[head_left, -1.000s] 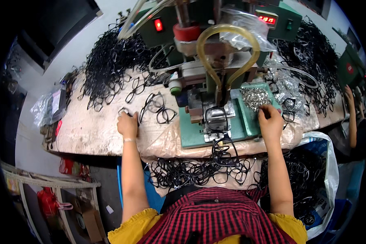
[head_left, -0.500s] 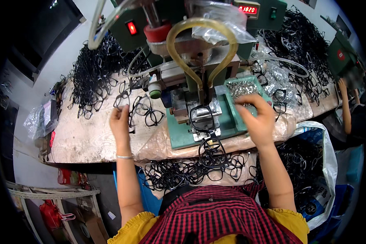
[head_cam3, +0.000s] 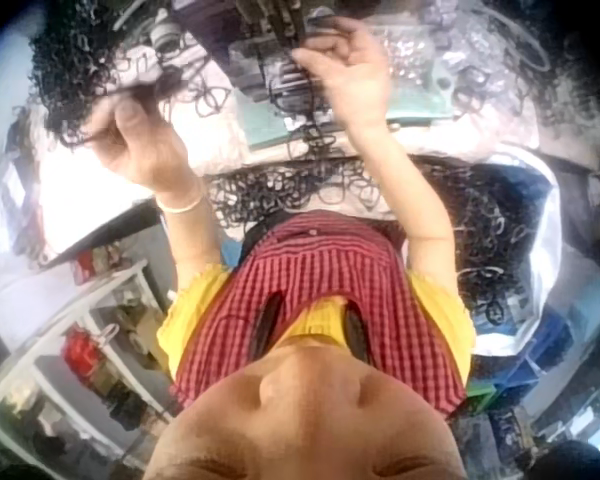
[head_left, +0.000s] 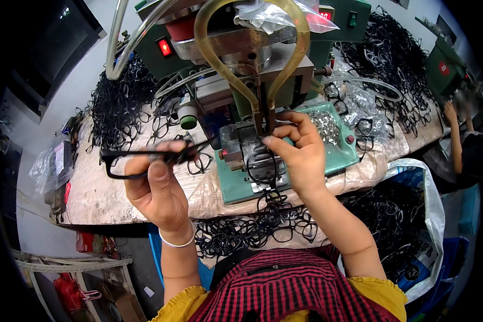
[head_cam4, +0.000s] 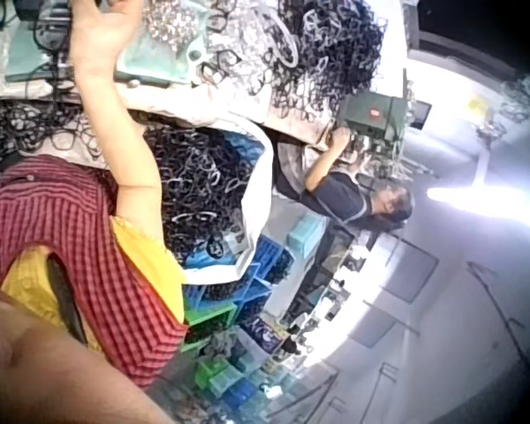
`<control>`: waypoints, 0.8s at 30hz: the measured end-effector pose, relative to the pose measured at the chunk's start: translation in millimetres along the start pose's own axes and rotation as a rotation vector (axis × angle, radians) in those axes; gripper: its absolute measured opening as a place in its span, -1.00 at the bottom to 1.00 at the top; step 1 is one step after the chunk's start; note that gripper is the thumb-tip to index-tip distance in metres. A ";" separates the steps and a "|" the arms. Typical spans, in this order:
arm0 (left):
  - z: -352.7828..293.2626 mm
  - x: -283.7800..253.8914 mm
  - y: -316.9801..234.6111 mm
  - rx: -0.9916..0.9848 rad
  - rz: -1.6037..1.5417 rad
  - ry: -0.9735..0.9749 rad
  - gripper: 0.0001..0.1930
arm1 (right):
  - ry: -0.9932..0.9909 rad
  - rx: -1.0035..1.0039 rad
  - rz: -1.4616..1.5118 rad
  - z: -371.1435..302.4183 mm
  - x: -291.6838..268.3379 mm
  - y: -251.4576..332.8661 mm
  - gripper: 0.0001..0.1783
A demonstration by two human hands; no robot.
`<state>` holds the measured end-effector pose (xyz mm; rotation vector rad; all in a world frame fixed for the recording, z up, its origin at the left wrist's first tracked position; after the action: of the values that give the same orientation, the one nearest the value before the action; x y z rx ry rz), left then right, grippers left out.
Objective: The person repeatedly picks up black eyeglass frames, places them into a green press machine, and activates the press to attach small metal components. After each press, the person removes the frame and sets it aside on the table. The process is repeated continuously throughout the clip.
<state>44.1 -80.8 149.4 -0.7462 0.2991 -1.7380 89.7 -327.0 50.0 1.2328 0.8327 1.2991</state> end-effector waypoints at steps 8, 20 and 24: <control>-21.1 55.4 6.9 0.016 0.289 0.344 -0.94 | 0.081 -0.127 -0.285 -8.2 -20.2 25.1 -0.44; -67.8 91.1 34.1 0.136 0.514 0.748 -0.80 | -0.186 -0.113 -1.380 -19.2 -143.0 -25.7 -0.83; -86.1 80.9 31.2 0.056 0.566 0.634 -0.72 | -0.179 -0.170 -1.584 -9.0 -123.6 -30.6 -0.90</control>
<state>3.9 -181.3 92.6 -0.0254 0.8040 -1.3812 69.9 -440.9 -4.0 0.2421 1.1177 -0.0512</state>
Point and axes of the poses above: each hand's wrist, its own z-axis towards the middle knuckle, its own x-axis out of the palm, y = z × x, the point moved 10 cm from there along z, towards the middle knuckle, and after that the axes turned 8 degrees about -z, right-handed, at the moved point
